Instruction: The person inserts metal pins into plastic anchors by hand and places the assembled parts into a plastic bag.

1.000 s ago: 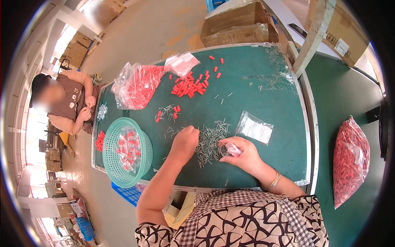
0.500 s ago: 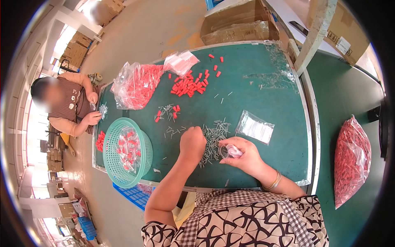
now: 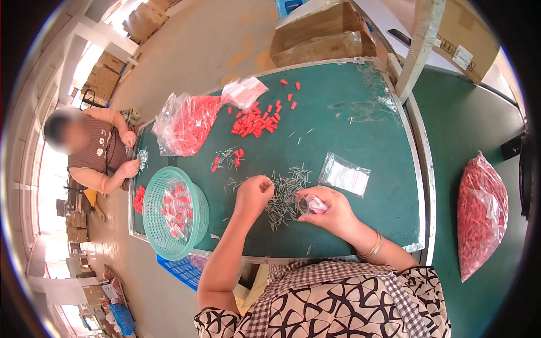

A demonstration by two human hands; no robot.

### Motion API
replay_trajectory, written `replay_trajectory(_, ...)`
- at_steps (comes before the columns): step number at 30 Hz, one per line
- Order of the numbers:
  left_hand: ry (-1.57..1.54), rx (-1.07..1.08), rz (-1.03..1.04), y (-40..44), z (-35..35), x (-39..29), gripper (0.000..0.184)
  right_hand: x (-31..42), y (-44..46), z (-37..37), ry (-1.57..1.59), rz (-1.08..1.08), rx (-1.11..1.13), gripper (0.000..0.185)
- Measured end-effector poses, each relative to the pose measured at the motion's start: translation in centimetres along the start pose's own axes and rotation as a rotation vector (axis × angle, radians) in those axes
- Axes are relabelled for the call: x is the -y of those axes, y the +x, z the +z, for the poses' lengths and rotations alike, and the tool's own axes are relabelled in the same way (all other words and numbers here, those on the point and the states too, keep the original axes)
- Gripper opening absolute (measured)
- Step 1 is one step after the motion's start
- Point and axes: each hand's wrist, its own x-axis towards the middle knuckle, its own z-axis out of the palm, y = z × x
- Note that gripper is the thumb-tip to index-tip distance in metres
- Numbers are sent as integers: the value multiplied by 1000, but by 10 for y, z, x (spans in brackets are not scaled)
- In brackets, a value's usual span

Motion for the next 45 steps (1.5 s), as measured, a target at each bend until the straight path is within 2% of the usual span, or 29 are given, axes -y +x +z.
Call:
replay_trajectory(2,-303,1,-55,-7,-4,-1,9,-2,0,0,9,0,-9,51)
replay_trajectory(5,-517,103,-121,-17,-15,-23,5,-5,1,3,13,-7,-13,51)
replay_trajectory(8,-574,112,17,-29,-12,-40,5,-5,1,2,-15,11,-8,51)
replay_trajectory(15,-449,122,212,-43,-13,-74,12,-11,1,4,27,14,-19,51)
replay_trajectory(19,-510,-151,174,-21,-19,-43,12,-4,2,2,-14,20,-7,51)
replay_trajectory(20,-381,-245,100,-11,-25,-32,7,-2,2,1,-17,30,0,52)
replay_trajectory(21,-374,-292,-39,1,-31,-21,8,-1,2,1,-21,41,8,53)
replay_trajectory(22,-315,-366,-82,18,-33,8,11,0,2,0,-25,44,14,53)
replay_trajectory(23,-217,-489,6,35,-33,39,12,1,2,0,-30,50,19,53)
replay_trajectory(25,-74,-585,-33,57,-44,65,12,1,2,-1,-31,55,24,53)
replay_trajectory(28,136,-527,10,76,-53,73,13,1,1,0,-10,64,25,53)
replay_trajectory(31,260,-353,71,83,-55,57,18,1,3,-2,12,72,17,52)
replay_trajectory(32,183,-293,-41,82,-53,42,22,1,4,-2,14,70,18,52)
replay_trajectory(35,384,-400,-15,92,-34,53,27,-2,2,-1,21,75,26,52)
replay_trajectory(36,398,-330,-22,95,-32,55,25,-3,2,0,22,76,30,52)
replay_trajectory(42,605,-253,-1,105,-26,60,18,-4,3,-1,12,12,0,50)
replay_trajectory(45,550,-263,57,98,-32,51,15,-6,3,-2,67,45,-2,50)
